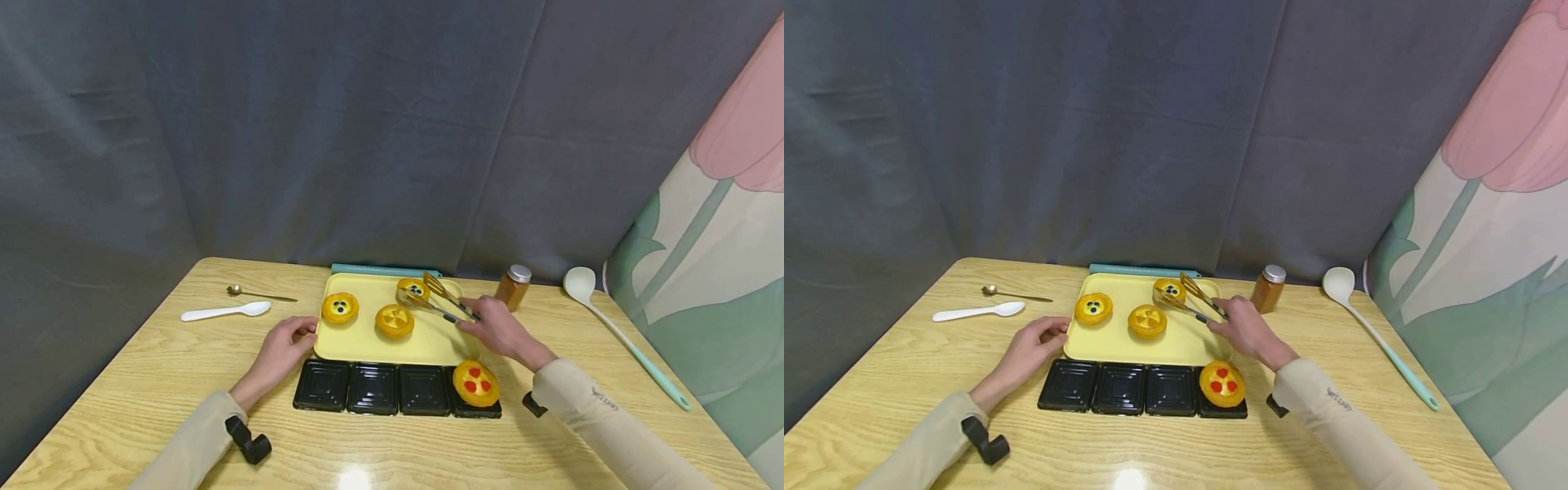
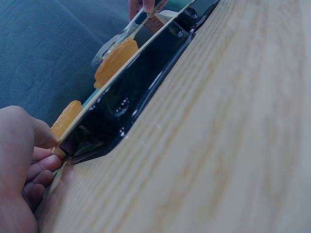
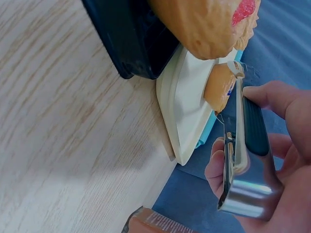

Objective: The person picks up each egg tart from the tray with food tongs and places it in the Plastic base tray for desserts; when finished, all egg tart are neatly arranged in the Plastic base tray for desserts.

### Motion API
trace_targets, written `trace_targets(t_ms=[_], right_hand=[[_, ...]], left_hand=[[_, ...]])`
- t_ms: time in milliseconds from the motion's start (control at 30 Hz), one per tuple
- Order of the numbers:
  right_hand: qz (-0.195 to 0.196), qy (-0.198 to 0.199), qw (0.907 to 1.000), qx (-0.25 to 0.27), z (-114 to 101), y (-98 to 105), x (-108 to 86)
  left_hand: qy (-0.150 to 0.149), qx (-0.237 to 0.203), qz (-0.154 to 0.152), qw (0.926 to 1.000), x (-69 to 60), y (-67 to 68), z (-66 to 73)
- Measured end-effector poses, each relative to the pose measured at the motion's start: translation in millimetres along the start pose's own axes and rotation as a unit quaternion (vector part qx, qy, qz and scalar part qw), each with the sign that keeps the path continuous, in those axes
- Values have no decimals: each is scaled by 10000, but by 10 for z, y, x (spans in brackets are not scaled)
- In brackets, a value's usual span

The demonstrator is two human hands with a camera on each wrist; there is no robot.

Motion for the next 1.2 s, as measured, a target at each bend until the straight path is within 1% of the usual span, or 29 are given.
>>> trace_targets(t_ms=[233, 400, 733, 867, 1033, 1200], right_hand=[[-19, -42, 10000, -43, -10, -3, 13], [-14, -3, 10000, -13, -23, -4, 8], [67, 38, 10000, -20, -29, -13, -1], [127, 124, 9998, 7, -53, 14, -38], [304, 221, 9993, -8, -83, 88, -114], [349, 201, 9992, 60, -91, 152, -205]], left_hand=[[5, -16, -1, 10000, -5, 19, 0], [59, -24, -60, 10000, -13, 18, -8], [50, -1, -48, 10000, -15, 29, -2], [1, 1, 16, 10000, -23, 26, 0], [-100, 6, 129, 9999, -17, 20, 2], [-81, -1, 105, 9999, -13, 23, 8]])
Point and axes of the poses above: each hand's wrist, its own x-axis towards the middle knuckle, its own y-axis out of the back of the hand, z = x × y, the point moved 3 cm from there along x, towards the middle knuckle, and after that the axes turned 14 degrees about x, right-handed, at the moved point
